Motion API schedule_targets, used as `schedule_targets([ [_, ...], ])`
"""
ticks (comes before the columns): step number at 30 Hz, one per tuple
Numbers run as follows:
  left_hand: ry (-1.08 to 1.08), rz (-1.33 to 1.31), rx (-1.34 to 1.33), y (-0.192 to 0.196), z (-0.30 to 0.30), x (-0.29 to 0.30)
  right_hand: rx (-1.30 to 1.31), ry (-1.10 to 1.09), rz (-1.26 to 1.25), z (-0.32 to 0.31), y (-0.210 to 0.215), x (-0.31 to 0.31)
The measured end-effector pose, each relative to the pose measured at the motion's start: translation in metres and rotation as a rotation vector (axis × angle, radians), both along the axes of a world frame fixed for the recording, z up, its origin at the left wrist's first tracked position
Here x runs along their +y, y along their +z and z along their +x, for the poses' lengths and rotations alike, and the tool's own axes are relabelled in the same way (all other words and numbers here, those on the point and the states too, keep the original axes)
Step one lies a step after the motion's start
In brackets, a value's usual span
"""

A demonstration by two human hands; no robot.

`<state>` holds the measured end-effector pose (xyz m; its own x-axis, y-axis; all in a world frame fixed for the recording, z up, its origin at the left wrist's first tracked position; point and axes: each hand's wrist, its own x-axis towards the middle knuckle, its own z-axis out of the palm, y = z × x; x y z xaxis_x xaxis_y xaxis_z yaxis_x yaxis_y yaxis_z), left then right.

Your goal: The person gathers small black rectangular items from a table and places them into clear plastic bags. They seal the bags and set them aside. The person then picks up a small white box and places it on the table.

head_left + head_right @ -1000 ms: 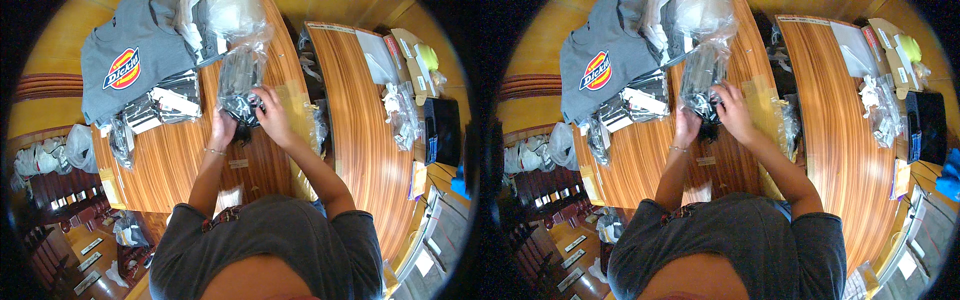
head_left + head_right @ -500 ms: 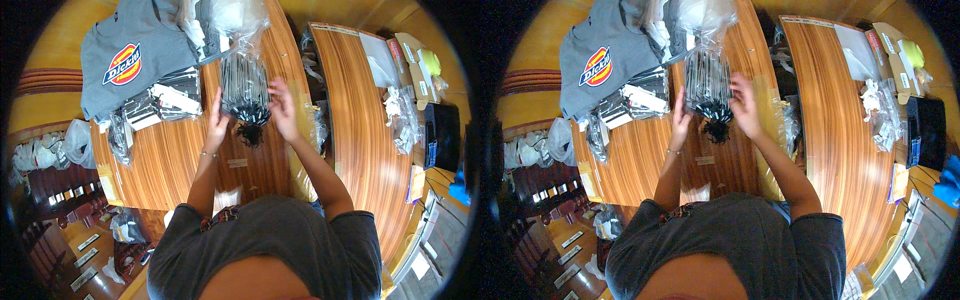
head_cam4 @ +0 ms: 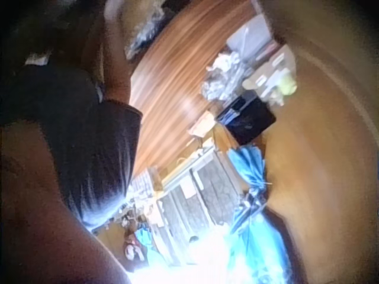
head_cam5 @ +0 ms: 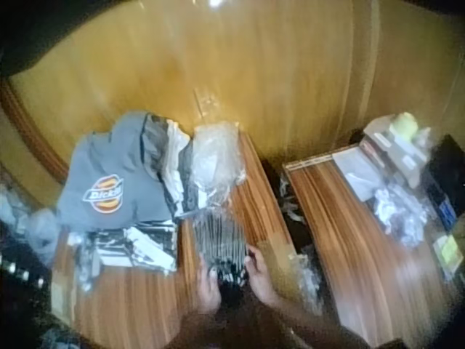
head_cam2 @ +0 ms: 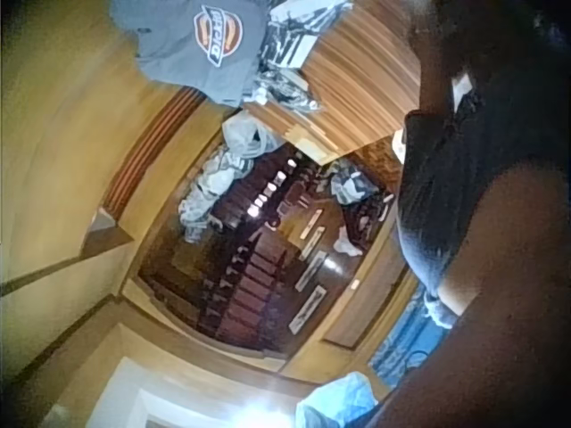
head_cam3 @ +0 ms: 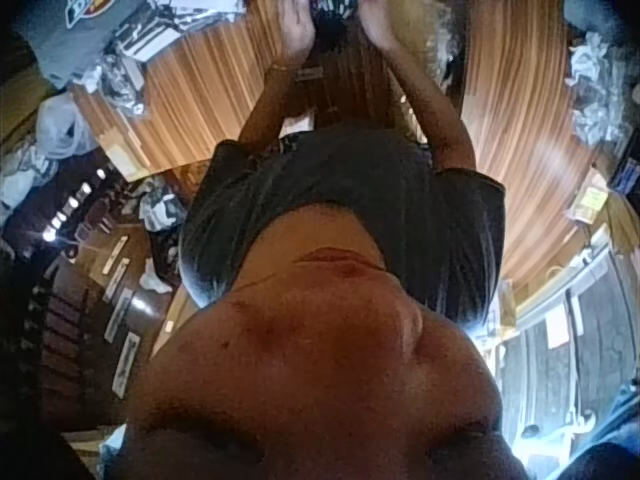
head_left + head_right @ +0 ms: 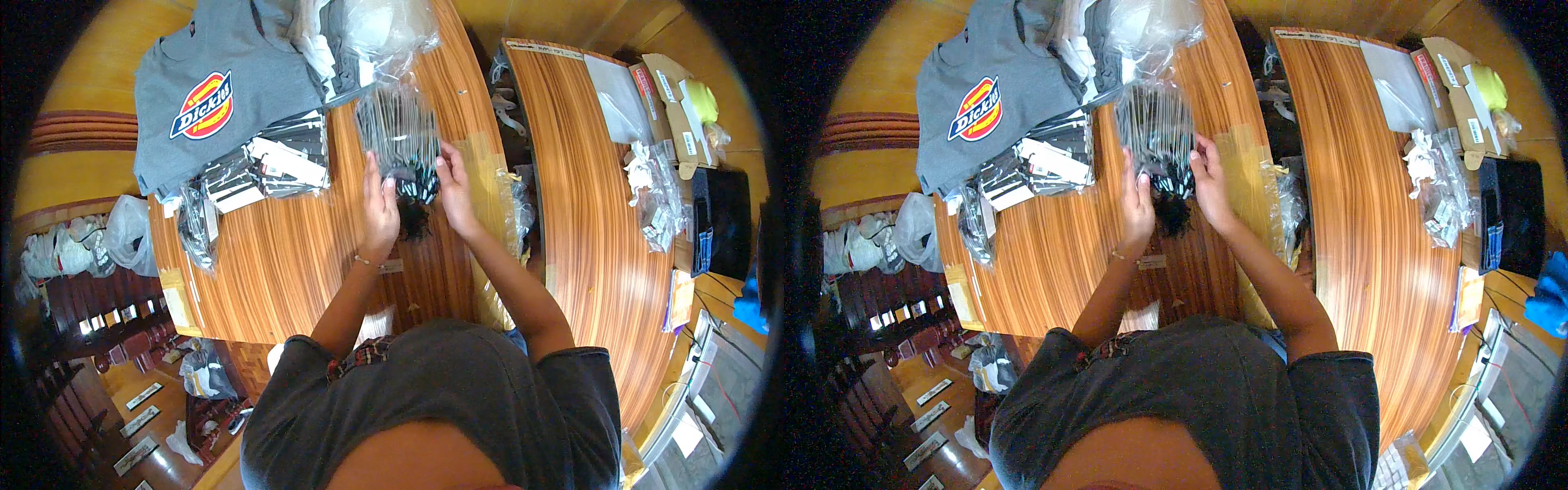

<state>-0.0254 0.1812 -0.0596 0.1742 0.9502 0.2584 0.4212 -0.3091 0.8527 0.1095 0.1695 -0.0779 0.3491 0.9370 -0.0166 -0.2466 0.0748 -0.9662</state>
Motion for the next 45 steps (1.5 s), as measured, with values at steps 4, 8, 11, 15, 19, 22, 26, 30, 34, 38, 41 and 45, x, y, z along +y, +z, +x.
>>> schedule_targets([
  [4, -0.054, -0.029, 0.095, 0.04, 0.007, 0.013, 0.168, -0.095, -0.161, 0.008, 0.003, 0.016],
  [8, -0.044, -0.009, 0.228, 0.042, 0.009, 0.031, 0.175, -0.112, -0.209, 0.011, 0.023, 0.032],
  [11, -0.019, -0.176, 0.184, 0.072, 0.01, 0.059, 0.225, -0.092, -0.353, 0.034, 0.038, 0.051],
  [15, 0.001, -0.121, -0.071, 0.145, 0.002, 0.109, 0.244, 0.114, -0.209, 0.065, 0.108, 0.067],
  [19, -0.06, 0.159, 0.207, 0.216, 0.004, 0.12, -0.035, 0.136, -0.111, 0.09, 0.159, 0.073],
  [22, -0.076, 0.134, 0.089, 0.234, -0.013, 0.104, -0.087, 0.155, -0.005, 0.087, 0.182, 0.055],
  [26, -0.138, 0.035, 0.213, 0.23, -0.022, 0.1, -0.362, 0.222, 0.009, 0.094, 0.186, 0.033],
  [30, -0.195, -0.015, 0.21, 0.201, -0.015, 0.091, -0.986, 0.076, 0.015, 0.105, 0.16, 0.023],
  [34, -0.297, 0.015, 0.19, 0.207, 0.003, 0.084, -1.252, -0.218, 0.565, 0.074, 0.19, 0.019],
  [38, -0.302, 0.032, 0.209, 0.205, 0.023, 0.084, -1.317, 0.456, -0.082, 0.057, 0.191, 0.041],
  [41, -0.288, 0.003, 0.209, 0.208, 0.025, 0.071, -1.642, 0.509, -0.293, 0.046, 0.167, 0.042],
  [45, -0.33, -0.021, 0.13, 0.206, 0.018, 0.064, -1.699, 0.441, -0.142, 0.054, 0.147, 0.034],
])
